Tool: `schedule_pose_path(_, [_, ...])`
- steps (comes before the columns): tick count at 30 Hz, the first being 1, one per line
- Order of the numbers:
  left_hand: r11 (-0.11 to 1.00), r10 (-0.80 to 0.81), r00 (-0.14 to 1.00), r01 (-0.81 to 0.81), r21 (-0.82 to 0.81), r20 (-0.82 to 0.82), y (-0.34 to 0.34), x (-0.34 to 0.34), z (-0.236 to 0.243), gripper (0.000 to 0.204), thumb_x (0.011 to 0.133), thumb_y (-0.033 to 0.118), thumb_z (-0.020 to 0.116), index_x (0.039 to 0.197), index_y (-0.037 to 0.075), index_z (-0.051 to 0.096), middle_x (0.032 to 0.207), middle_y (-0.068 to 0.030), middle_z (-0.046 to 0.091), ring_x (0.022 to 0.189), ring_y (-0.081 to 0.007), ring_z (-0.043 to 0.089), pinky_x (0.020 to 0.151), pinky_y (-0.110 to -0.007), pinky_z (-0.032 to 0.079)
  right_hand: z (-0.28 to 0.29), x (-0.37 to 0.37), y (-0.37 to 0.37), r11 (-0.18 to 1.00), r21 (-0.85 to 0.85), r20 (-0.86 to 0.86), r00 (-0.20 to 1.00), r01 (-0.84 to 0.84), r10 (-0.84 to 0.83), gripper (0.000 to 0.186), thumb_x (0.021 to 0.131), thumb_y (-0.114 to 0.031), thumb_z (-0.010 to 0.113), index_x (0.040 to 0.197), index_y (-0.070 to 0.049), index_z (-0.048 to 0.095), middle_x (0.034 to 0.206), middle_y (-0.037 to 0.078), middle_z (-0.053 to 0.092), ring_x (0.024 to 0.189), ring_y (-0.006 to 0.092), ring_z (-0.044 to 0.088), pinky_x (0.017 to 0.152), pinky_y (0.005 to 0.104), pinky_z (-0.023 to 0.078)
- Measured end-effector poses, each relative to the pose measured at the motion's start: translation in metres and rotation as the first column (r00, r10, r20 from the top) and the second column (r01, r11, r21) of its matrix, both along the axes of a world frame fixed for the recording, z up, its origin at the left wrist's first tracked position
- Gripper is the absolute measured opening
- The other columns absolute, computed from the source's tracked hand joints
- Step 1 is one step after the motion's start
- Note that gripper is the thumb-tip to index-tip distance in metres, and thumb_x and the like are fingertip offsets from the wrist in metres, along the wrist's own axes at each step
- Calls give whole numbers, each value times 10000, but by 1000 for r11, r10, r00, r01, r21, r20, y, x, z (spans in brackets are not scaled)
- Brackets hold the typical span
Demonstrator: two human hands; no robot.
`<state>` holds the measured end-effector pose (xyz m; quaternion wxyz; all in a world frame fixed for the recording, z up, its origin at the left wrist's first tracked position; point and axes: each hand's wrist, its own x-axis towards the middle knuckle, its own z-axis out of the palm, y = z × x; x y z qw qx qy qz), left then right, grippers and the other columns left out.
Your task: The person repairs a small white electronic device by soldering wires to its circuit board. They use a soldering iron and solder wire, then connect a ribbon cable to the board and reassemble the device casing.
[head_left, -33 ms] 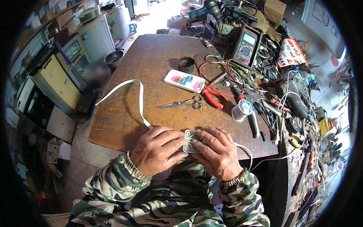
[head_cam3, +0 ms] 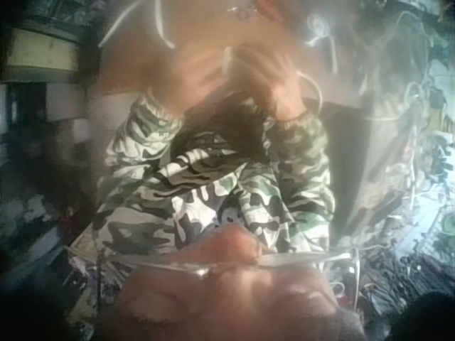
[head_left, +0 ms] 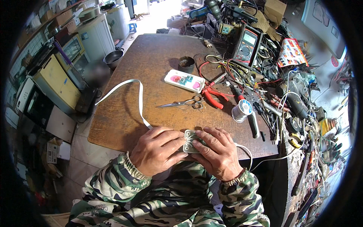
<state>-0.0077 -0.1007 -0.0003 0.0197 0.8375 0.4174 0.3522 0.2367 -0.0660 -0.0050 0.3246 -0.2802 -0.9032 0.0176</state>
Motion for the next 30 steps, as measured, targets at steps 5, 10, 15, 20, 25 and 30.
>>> schedule_pose_path(5, [1000,10,1000,-10,-15,24,-1,1,-1,442,740,162,932,1129,43,761,1169,-85,753,1050,-303,712,903,-425,602,1,0,1,1000,-4,-16,1000,-19,19,432,770,-231,893,1153,-81,760,1311,108,714,1233,338,674,1011,503,548])
schedule_pose_path(10, [1000,0,1000,1,-19,12,-1,0,-2,441,770,182,915,1156,49,748,1176,-81,740,1074,-287,700,933,-417,589,1,1,2,999,-20,-38,999,-27,26,428,769,-225,893,1147,-76,760,1311,110,713,1215,338,679,983,488,555])
schedule_pose_path(15, [1000,-3,1000,3,-22,-6,0,-1,-1,427,791,196,904,1162,53,747,1183,-73,735,1083,-279,696,948,-409,582,-1,0,2,1000,-6,-44,999,-22,22,417,771,-210,890,1142,-73,759,1307,110,712,1210,340,677,970,483,558])
schedule_pose_path(20, [1000,1,1000,-1,-21,-9,-1,-1,0,423,788,186,908,1157,56,749,1180,-71,738,1082,-284,701,941,-412,586,-1,0,1,1000,-20,-56,998,-15,14,409,777,-213,883,1142,-76,757,1284,109,715,1190,346,676,958,486,562])
schedule_pose_path(25, [998,-10,1000,11,-65,13,1,0,2,421,790,185,910,1154,57,742,1165,-79,741,1080,-296,707,934,-419,590,-2,2,1,999,-41,-63,998,-20,18,408,790,-223,878,1153,-82,757,1290,106,713,1180,345,675,933,482,561])
schedule_pose_path(30, [993,1,999,4,-122,45,2,0,3,424,803,200,907,1160,50,735,1158,-100,738,1082,-317,702,933,-426,584,-3,3,2,998,-49,-68,997,-29,26,415,797,-226,874,1169,-84,754,1301,102,712,1192,342,668,915,476,555])
